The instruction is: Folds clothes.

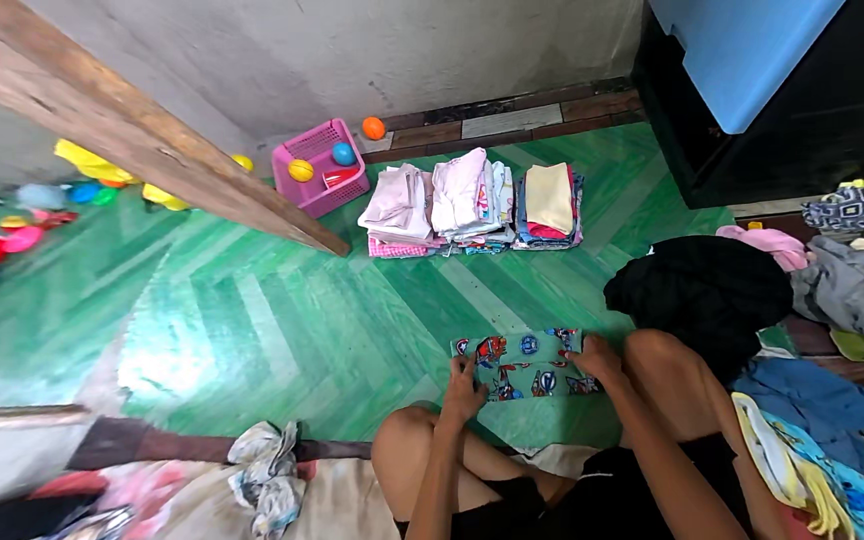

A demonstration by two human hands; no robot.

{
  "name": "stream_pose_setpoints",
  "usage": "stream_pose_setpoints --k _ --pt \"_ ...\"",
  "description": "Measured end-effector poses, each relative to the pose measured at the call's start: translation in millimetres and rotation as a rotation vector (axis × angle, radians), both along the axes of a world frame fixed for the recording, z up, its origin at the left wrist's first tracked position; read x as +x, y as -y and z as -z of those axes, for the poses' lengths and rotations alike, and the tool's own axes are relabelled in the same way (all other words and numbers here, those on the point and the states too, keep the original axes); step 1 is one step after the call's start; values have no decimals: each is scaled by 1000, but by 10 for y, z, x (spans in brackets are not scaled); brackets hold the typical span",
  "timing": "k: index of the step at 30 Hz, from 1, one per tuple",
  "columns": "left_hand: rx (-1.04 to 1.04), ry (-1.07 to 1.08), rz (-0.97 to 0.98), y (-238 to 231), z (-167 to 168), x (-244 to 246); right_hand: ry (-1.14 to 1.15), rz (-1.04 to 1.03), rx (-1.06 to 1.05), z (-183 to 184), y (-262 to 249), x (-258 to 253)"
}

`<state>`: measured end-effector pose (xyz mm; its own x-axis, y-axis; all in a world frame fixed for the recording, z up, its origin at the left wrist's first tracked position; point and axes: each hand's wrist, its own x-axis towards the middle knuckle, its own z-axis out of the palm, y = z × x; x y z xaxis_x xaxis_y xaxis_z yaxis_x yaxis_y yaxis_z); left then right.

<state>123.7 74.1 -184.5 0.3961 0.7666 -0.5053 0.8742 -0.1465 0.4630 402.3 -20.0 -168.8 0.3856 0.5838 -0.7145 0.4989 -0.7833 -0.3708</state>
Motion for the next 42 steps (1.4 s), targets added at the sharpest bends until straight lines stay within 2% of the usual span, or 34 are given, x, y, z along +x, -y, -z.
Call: stream_pose_setpoints --k 4,7,10,16,18,23,26,29,34,37,42 --pt "75 -32 -112 54 -118 139 -49 16 124 -10 -5 -19" --pt "187 141 -109 211 -169 392 -152 56 202 -34 12 34" --pt "59 342 -57 327 -77 723 -230 80 310 -106 57 114" --pt "-252 443 -32 492 53 1293 -239 155 432 -410 267 275" --pt "-348 545 -126 508 5 1355 -201 146 415 -505 322 287" --pt "-544 838 -618 291 -182 1052 -167 49 421 -785 122 -133" --pt "-520 835 -734 167 -209 768 -309 -92 460 -658 -90 -528" --pt "-468 777 -692 108 30 557 -459 -144 423 -407 -177 -708" --pt "-257 662 -515 159 155 450 -251 79 381 -147 20 -489" --pt "-154 635 -528 227 74 479 -178 168 392 -10 98 -363" --pt "-36 522 -535 264 56 428 -127 120 530 225 16 -454"
